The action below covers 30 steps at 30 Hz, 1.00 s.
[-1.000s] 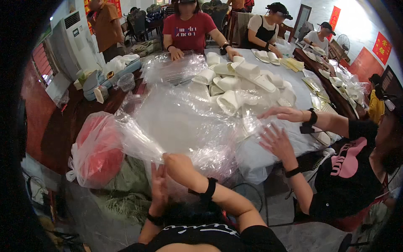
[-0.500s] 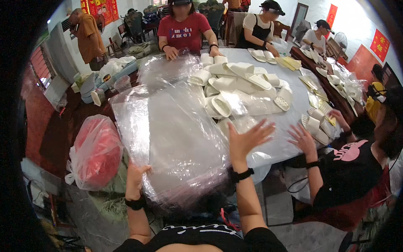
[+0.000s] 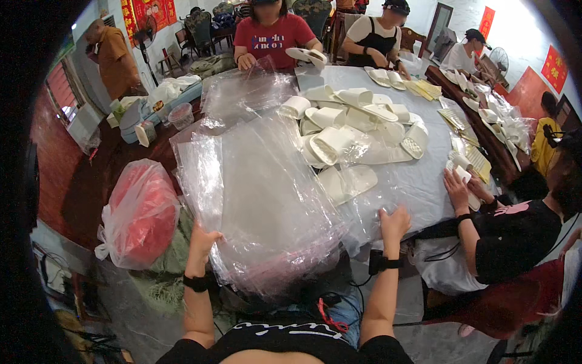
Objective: Packaging slippers into plastic bags.
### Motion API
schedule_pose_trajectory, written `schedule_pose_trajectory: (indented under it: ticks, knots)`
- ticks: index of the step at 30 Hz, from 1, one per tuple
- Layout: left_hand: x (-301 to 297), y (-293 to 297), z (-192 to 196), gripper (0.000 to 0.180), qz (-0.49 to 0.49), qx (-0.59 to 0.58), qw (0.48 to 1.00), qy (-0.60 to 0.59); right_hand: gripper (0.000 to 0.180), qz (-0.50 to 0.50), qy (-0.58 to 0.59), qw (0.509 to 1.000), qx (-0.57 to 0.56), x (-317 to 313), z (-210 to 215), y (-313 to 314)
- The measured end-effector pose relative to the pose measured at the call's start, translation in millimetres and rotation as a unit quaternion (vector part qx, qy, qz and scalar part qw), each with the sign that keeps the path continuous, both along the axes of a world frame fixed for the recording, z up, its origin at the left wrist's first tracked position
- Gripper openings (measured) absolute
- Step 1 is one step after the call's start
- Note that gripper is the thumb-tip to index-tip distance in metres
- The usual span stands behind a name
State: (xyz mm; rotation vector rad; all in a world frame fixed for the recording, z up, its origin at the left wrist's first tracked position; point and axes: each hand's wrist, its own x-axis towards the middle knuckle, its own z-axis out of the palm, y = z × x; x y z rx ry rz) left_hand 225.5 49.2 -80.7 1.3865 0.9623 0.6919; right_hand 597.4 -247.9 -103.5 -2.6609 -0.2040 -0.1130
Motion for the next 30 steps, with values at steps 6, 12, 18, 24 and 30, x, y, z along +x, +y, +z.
schedule_pose_trajectory:
  ticks: [6,12,18,24,30]
  knots:
    - [12.1,-49.7,46.1,0.090,0.160,0.383,0.906,0.085,0.029,-0.028,-0.123,0.977,0.171,-35.6,73.0,5.7]
    - [20.2,-132.7,65.1,0.102,-0.148,0.421,0.889,0.106,0.018,0.371,0.006,0.830,0.417,-188.6,137.4,88.2]
    - [29.7,-106.7,23.0,0.073,-0.043,0.019,0.976,-0.214,0.059,0.575,0.217,0.598,0.514,-255.0,132.7,126.3]
    - [6.3,-20.1,67.3,0.076,0.072,-0.058,0.987,-0.128,0.049,0.498,-0.303,0.812,0.037,-188.7,107.3,117.6]
    - [26.8,-65.2,54.8,0.056,0.097,0.561,0.799,0.194,0.038,0.531,0.093,0.821,0.188,-159.1,65.3,116.8]
